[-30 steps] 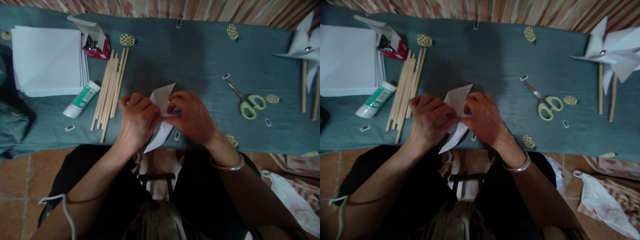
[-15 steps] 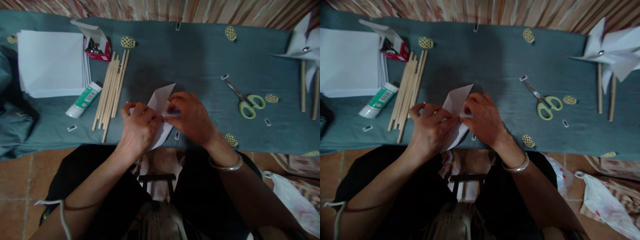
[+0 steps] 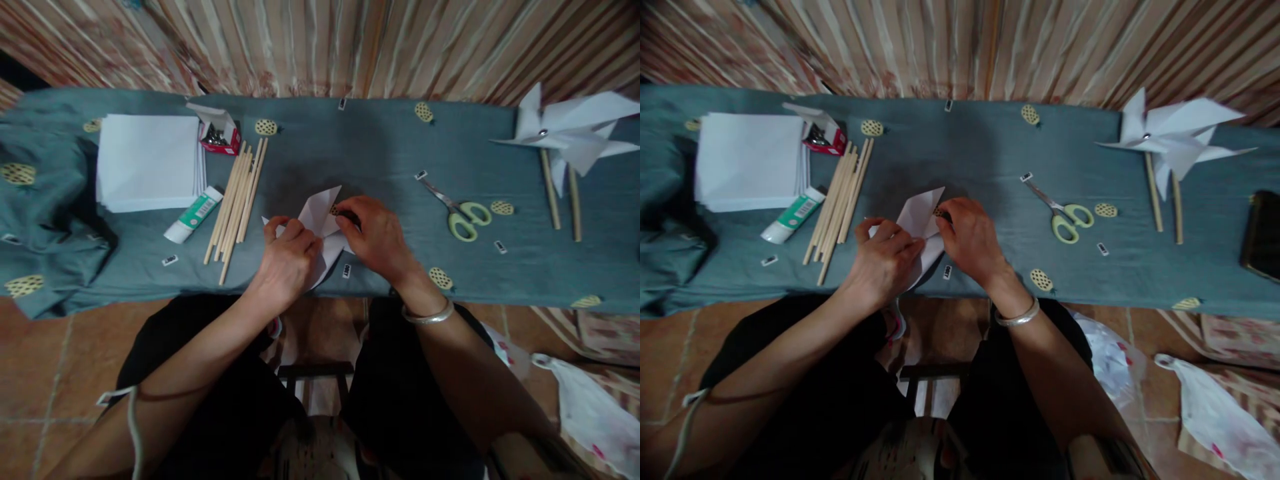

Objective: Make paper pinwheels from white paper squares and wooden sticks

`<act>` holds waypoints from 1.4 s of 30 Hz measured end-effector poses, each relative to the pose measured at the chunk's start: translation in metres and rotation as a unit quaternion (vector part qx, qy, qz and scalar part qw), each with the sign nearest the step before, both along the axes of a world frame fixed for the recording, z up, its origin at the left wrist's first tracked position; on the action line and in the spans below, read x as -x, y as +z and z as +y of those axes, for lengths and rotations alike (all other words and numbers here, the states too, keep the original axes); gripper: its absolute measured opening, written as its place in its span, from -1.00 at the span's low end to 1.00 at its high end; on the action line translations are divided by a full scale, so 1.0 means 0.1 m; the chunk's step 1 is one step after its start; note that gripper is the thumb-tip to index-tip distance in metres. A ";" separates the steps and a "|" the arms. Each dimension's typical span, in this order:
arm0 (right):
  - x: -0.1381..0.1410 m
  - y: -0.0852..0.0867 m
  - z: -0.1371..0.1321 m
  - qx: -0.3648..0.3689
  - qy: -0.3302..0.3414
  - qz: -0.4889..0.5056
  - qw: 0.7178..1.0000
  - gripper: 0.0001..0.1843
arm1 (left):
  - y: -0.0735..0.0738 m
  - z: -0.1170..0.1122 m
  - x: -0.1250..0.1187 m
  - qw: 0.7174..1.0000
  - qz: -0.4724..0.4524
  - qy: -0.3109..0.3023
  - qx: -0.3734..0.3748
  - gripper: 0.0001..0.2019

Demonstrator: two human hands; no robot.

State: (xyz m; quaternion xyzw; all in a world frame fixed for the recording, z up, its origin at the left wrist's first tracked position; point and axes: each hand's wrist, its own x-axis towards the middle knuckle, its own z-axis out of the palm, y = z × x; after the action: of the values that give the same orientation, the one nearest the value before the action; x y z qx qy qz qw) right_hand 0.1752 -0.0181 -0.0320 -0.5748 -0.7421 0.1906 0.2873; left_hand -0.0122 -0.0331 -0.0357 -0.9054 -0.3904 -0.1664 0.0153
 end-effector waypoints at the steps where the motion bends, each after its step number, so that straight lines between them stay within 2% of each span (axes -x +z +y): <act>1: 0.01 -0.01 -0.01 -0.006 0.001 -0.001 1.000 -0.83 | 0.00 0.00 0.00 1.000 0.008 -0.006 -0.004 -0.80; 9: 0.09 -0.06 -0.11 -0.028 -0.017 -0.013 0.999 -0.81 | 0.01 -0.02 -0.03 1.000 0.024 0.001 -0.008 -0.79; 16: 0.17 -0.11 -0.11 -0.028 -0.046 -0.020 0.998 -0.83 | 0.02 -0.01 -0.04 0.999 0.000 0.000 0.051 -0.77; 21: 0.22 -0.12 -0.04 -0.028 -0.059 -0.036 0.997 -0.79 | 0.02 -0.03 -0.02 1.000 0.019 -0.004 0.004 -0.77; 26: 0.22 -0.16 -0.03 -0.026 -0.046 -0.034 0.998 -0.75 | 0.03 -0.03 -0.02 0.999 0.035 -0.006 -0.007 -0.74; 31: 0.25 -0.21 -0.08 -0.006 -0.054 -0.037 0.998 -0.66 | 0.06 -0.06 -0.01 0.999 0.030 -0.003 0.017 -0.74; 36: 0.27 -0.23 -0.10 -0.006 -0.060 -0.044 0.997 -0.63 | 0.04 -0.07 0.00 1.000 0.020 -0.012 0.001 -0.74; 42: 0.17 -0.17 -0.07 -0.018 -0.017 -0.035 0.999 -0.72 | 0.04 -0.05 0.02 1.000 0.014 -0.002 0.003 -0.79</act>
State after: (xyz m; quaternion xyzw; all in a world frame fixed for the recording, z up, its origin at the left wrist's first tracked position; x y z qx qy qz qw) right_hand 0.1577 -0.0247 -0.0493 -0.5887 -0.7448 0.1524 0.2746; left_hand -0.0137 -0.0385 -0.0316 -0.9083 -0.3891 -0.1524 0.0179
